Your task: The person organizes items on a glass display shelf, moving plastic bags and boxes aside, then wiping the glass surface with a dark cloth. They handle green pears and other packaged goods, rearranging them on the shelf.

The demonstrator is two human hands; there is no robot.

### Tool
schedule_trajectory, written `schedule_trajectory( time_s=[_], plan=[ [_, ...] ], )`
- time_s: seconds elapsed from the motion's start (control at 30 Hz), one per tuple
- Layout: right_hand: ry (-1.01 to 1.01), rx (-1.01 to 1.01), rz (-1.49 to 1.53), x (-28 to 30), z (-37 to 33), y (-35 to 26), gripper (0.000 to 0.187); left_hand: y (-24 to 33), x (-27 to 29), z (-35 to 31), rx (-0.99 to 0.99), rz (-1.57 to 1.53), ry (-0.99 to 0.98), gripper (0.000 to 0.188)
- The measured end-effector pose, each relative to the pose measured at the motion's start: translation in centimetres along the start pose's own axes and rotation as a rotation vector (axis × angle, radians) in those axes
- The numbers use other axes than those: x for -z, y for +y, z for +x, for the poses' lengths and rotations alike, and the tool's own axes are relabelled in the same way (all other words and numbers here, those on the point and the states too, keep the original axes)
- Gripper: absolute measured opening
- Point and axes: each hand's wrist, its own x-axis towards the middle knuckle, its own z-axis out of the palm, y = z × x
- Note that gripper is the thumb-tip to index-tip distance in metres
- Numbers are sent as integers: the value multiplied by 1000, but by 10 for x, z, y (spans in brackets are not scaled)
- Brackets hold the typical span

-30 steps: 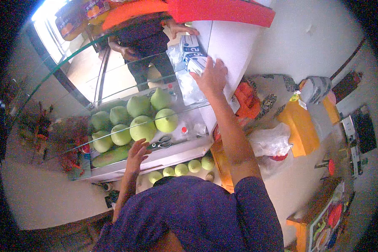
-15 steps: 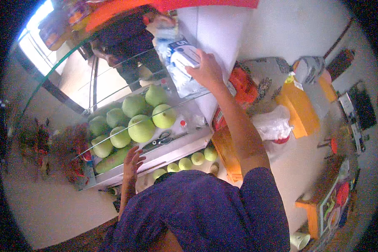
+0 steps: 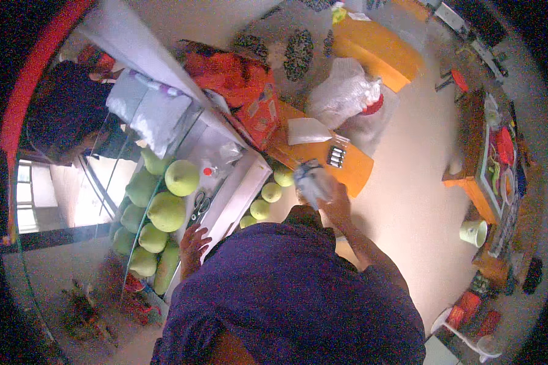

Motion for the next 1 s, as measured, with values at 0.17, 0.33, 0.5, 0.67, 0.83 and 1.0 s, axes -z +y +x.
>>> schedule_trajectory(
  time_s=[0.17, 0.33, 0.5, 0.67, 0.83, 1.0],
  plan=[
    [376, -446, -225, -1, 30, 127, 82, 19, -29, 11, 88, 74, 30, 45],
    [454, -634, -352, -13, 86, 159, 83, 16, -33, 12, 102, 90, 70, 40],
    [326, -723, -459, -49, 97, 158, 89, -10, -7, 13, 133, 58, 48, 39],
    [97, -771, -469, -33, 96, 163, 97, -27, 0, -1, 111, -95, 85, 41],
    [-82, -582, -693, 3, 97, 120, 93, -37, 8, -16, 119, -112, 140, 41],
    [-269, 289, -483, -10, 121, -38, 36, -11, 19, -24, -95, -57, 173, 41]
  ],
)
